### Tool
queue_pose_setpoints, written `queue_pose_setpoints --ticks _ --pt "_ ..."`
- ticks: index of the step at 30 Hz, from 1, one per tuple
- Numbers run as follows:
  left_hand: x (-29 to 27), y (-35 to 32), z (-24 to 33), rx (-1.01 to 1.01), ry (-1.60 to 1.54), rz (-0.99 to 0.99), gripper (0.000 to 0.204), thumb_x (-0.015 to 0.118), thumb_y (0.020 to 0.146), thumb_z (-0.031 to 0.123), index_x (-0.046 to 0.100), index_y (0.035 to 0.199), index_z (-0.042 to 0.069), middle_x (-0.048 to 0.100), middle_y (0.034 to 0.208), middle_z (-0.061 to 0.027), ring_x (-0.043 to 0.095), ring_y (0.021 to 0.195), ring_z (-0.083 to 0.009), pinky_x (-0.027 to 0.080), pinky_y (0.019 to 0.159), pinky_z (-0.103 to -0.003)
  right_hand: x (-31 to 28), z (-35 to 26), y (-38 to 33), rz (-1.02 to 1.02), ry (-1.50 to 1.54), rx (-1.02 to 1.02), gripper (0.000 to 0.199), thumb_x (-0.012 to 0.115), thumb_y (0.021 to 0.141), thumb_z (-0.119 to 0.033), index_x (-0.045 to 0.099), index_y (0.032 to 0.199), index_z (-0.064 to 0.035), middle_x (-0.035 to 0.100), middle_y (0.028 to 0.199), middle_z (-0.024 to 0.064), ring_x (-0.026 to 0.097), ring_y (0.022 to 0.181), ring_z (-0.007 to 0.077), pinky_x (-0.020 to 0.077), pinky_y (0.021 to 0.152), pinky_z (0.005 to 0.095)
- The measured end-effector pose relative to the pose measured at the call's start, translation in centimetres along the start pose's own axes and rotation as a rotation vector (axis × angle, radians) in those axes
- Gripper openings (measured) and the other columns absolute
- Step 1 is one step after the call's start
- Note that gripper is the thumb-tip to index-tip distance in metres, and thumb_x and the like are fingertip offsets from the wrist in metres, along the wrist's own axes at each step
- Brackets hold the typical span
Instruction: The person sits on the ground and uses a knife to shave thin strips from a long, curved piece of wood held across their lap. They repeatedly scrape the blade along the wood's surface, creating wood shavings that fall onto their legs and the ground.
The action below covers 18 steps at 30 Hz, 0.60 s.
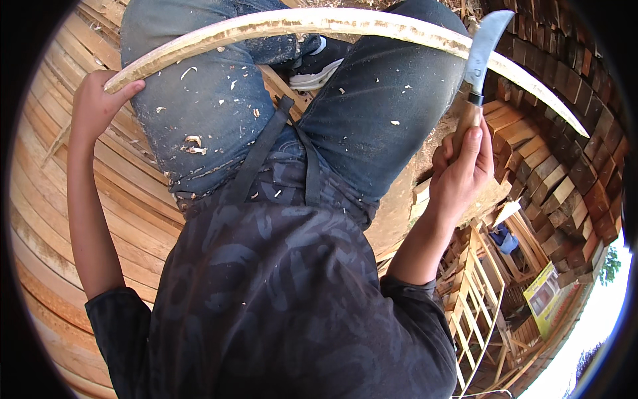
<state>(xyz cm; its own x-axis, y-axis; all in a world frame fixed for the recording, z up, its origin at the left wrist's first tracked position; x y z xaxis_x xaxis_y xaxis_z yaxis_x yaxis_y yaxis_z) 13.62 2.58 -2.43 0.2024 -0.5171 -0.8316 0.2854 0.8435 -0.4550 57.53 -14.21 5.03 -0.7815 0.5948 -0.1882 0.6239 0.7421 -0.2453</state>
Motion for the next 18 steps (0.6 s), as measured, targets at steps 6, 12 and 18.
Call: queue_pose_setpoints --ticks 6,12,18 --pt "-0.1 0.1 0.0 -0.017 0.021 -0.038 0.057 0.068 0.072 0.053 0.066 0.070 -0.004 0.054 0.054 -0.0130 0.054 0.053 -0.0236 0.041 0.055 -0.036 1.6 0.8 -1.3 -0.218 -0.271 0.134 0.038 0.054 0.095 -0.015 0.049 0.128 0.0044 0.051 0.067 -0.0004 0.043 0.054 0.0040 0.0334 0.048 0.0187" --pt "0.1 0.2 0.2 -0.005 0.033 -0.027 0.059 0.068 0.072 0.054 0.064 0.067 -0.004 0.054 0.053 -0.0132 0.054 0.052 -0.0236 0.041 0.054 -0.036 3.9 0.9 -3.0 -0.279 -0.253 0.205 0.038 0.054 0.095 -0.015 0.049 0.127 0.0048 0.050 0.067 -0.0005 0.044 0.055 0.0033 0.0346 0.049 0.0187" --pt "-0.1 0.1 -0.2 -0.033 0.045 -0.050 0.058 0.067 0.072 0.054 0.065 0.068 -0.003 0.055 0.054 -0.0133 0.055 0.053 -0.0235 0.041 0.055 -0.035 0.9 0.8 1.1 0.008 0.122 0.033 0.029 0.053 0.096 -0.017 0.056 0.118 0.0018 0.049 0.066 -0.0009 0.042 0.051 0.0022 0.0295 0.041 0.0143"
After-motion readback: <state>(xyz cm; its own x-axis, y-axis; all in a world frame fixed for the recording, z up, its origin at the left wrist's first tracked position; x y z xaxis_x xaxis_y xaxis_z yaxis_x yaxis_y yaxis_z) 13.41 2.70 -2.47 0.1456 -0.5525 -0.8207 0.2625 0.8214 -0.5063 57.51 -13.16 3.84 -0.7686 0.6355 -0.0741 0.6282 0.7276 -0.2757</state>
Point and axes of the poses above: each hand's wrist, its own y-axis towards the middle knuckle, its own x-axis out of the palm, z = x × y, the point moved 3 cm from there along y, towards the middle knuckle
